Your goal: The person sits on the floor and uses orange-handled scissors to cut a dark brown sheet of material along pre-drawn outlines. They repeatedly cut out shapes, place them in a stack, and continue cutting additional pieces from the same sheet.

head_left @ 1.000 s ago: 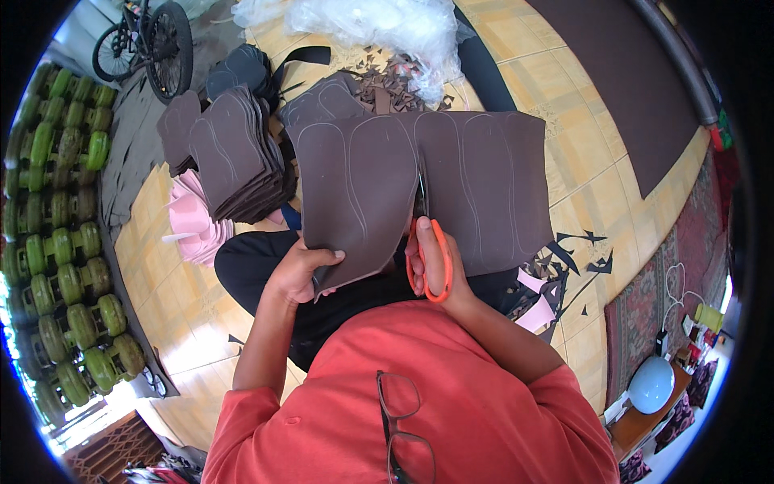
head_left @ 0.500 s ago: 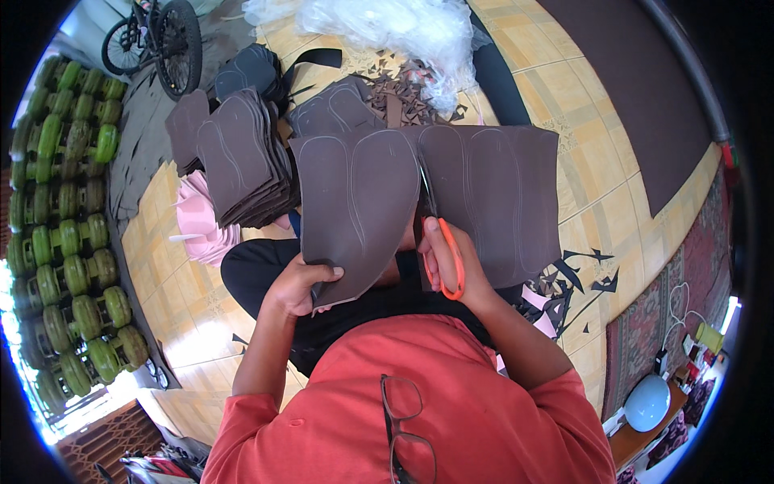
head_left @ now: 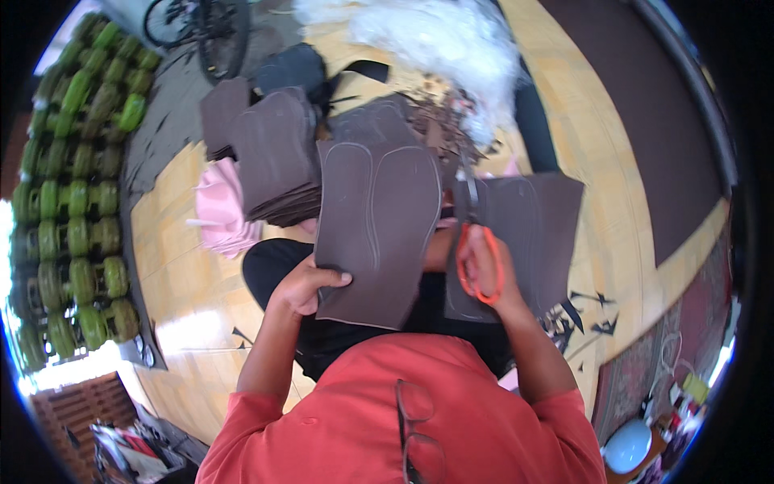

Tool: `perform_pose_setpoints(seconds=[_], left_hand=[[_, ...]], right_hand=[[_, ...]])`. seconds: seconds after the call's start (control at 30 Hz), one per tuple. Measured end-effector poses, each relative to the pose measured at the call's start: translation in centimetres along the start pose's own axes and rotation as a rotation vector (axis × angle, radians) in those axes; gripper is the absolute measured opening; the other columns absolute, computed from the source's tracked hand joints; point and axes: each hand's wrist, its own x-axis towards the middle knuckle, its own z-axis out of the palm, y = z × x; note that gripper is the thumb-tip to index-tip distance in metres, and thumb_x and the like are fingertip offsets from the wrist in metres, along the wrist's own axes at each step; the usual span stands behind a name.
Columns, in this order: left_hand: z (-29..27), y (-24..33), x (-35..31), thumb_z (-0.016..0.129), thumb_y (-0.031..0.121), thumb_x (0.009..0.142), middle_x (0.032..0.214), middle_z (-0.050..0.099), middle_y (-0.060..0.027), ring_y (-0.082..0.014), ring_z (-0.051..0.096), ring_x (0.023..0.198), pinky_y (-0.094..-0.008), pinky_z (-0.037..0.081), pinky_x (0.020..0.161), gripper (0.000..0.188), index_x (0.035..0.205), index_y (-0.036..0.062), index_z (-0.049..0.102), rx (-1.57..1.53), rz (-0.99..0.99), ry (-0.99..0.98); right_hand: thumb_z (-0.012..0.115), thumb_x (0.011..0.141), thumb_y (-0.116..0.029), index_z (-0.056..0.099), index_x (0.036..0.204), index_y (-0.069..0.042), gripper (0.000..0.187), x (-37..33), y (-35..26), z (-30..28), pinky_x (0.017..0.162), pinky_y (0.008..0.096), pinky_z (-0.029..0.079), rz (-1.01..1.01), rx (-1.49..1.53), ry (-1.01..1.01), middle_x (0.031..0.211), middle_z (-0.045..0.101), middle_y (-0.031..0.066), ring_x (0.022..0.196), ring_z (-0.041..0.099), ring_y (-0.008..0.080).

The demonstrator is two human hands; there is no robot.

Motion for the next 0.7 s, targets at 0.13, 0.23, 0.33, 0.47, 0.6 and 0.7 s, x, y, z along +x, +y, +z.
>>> perform_pose_setpoints(seconds=[0.13,0.23,0.33,0.47,0.6,0.7], left_hand=[[-2.4,4.9,0.1,0.068,0.003,0.077,0.109,0.064,-0.0126,-0.0243,0.063,0.098,-0.0379,0.050,0.087,0.050,0.124,-0.0029,0.052,0.132,0.188,0.205],[-6.3,9.2,1.5,0.071,0.009,0.079,0.110,0.063,-0.0115,-0.0237,0.062,0.098,-0.0368,0.049,0.087,0.050,0.123,-0.0038,0.052,0.154,0.393,0.315],[-14.4,11.8,4.7,0.069,0.013,0.080,0.104,0.064,-0.0166,-0.0237,0.063,0.097,-0.0371,0.051,0.086,0.048,0.120,-0.0075,0.051,0.553,0.522,0.602],[-15.5,11.7,6.2,0.068,0.013,0.080,0.104,0.062,-0.0261,-0.0283,0.064,0.098,-0.0416,0.052,0.083,0.047,0.118,-0.0094,0.050,0.978,0.295,0.892],[-14.2,11.3,6.2,0.070,0.016,0.079,0.094,0.062,-0.0242,-0.0350,0.063,0.090,-0.0461,0.051,0.080,0.040,0.109,-0.0054,0.053,1.238,0.334,1.108],[-11.5,9.3,6.2,0.068,0.015,0.080,0.084,0.061,-0.0196,-0.0361,0.062,0.083,-0.0445,0.050,0.076,0.031,0.103,-0.0029,0.056,1.683,0.685,1.319]], right_hand=[[0.040,0.098,-0.046,0.051,0.076,-0.001,0.051,-0.4,0.9,-1.8,0.032,0.0246,0.032,0.077,0.150,0.048,0.050,0.043,0.0040,0.036,0.043,0.0122],[0.039,0.098,-0.045,0.050,0.078,0.000,0.050,-0.7,1.8,-2.2,0.031,0.0252,0.034,0.174,0.285,0.147,0.050,0.041,0.0040,0.035,0.042,0.0126],[0.038,0.098,-0.044,0.052,0.080,0.001,0.050,-0.6,1.5,-1.6,0.032,0.0251,0.035,0.122,0.252,0.135,0.050,0.040,0.0030,0.035,0.041,0.0119],[0.039,0.099,-0.042,0.053,0.081,0.001,0.049,-0.6,1.7,-1.3,0.033,0.0248,0.036,0.074,0.228,0.136,0.051,0.042,0.0030,0.036,0.042,0.0115],[0.039,0.099,-0.041,0.053,0.081,0.001,0.047,-0.5,1.9,-1.5,0.034,0.0247,0.036,0.076,0.237,0.142,0.052,0.042,0.0029,0.037,0.043,0.0115],[0.039,0.099,-0.040,0.053,0.082,0.001,0.046,-0.6,1.9,-1.5,0.034,0.0247,0.036,0.059,0.256,0.126,0.052,0.042,0.0028,0.037,0.042,0.0115]])
